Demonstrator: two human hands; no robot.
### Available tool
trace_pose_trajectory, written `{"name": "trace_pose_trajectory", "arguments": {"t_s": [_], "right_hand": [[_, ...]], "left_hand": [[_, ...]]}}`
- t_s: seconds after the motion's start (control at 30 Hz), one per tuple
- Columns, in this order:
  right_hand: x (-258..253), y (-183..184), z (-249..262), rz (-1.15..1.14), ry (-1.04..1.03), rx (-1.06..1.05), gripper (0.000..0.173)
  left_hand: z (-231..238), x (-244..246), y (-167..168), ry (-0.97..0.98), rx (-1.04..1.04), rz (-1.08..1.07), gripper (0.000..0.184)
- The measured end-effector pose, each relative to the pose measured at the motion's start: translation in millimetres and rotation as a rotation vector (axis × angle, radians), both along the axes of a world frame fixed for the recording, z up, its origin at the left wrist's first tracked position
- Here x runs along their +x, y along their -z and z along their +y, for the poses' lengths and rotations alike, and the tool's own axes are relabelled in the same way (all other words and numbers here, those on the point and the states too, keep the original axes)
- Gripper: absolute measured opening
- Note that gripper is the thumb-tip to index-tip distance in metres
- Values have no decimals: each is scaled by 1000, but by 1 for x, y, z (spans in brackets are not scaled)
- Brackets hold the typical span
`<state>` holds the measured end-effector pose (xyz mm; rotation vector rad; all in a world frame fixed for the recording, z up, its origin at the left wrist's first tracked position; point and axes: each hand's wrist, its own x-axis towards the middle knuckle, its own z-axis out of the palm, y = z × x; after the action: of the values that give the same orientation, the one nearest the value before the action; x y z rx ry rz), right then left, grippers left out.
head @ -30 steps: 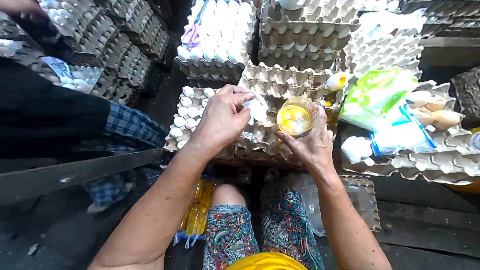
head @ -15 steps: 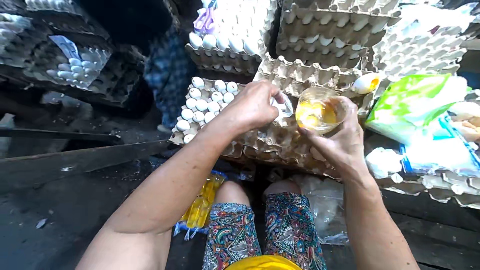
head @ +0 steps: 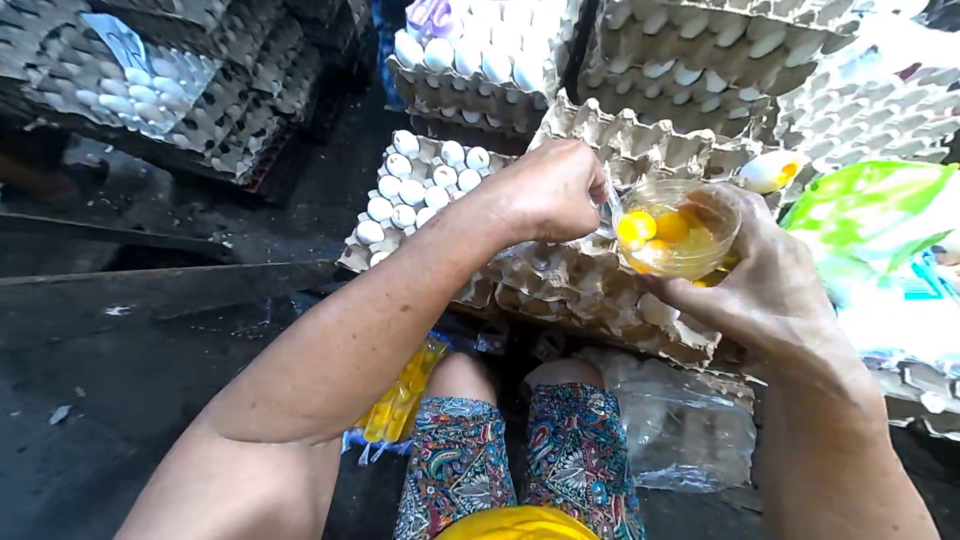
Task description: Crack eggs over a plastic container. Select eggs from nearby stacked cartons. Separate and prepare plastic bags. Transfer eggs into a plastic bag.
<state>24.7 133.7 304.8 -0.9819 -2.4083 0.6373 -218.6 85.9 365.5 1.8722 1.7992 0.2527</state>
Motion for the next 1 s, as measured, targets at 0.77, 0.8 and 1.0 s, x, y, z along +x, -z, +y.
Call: {"name": "trace_pose_trajectory", "arguments": {"t_s": [0.77,0.8,1.0], "right_hand": [[-10,-18,4,-246,-24,68,87],[-11,-19,4,-255,-21,71,87],[-12,-25,4,-287,-40,108,85]], "left_hand": [[1,0,12,67,10,-62,34],[1,1,12,68,11,-60,34],[2,2,11,76,7,-46,35]]}}
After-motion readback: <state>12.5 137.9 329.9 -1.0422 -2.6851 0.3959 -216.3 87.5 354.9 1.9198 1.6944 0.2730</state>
